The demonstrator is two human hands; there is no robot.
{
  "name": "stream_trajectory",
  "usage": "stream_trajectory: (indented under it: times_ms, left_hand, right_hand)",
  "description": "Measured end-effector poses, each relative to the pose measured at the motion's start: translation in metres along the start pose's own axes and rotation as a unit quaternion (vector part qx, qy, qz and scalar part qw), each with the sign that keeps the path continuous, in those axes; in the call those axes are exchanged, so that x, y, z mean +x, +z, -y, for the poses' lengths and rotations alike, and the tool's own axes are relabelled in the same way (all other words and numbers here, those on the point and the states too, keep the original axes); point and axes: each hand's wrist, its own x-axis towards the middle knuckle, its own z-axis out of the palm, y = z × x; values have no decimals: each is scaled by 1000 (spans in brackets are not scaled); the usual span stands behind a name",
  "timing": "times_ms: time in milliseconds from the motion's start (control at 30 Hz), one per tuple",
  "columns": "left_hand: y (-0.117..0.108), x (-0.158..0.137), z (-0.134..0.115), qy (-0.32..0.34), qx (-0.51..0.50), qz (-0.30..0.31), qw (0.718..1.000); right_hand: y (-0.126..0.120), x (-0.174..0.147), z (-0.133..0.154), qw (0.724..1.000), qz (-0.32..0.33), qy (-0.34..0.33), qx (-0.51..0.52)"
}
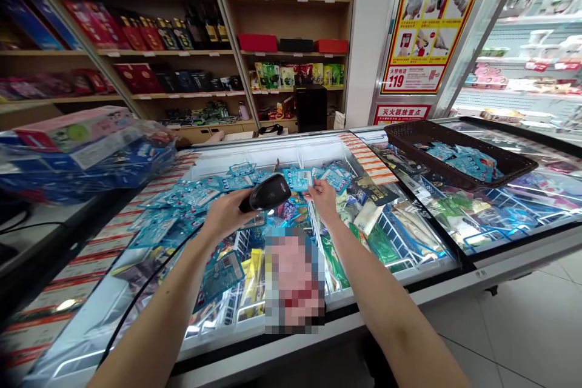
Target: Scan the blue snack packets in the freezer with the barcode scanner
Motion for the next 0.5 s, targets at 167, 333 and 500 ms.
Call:
stream_trajectory:
  times_ms: [167, 333, 500]
  left_hand:
    - [9, 1, -2, -1, 9, -1, 1000]
    - [14, -3, 0, 6, 21, 3, 1000]
    - [12, -8, -1, 11, 10, -3, 1000]
  right_hand:
    - [1, 1, -4, 1000, 1, -7, -23]
    - [1, 0, -3, 1000, 11, -23, -17]
    - [2, 0, -4, 999, 17, -27, -22]
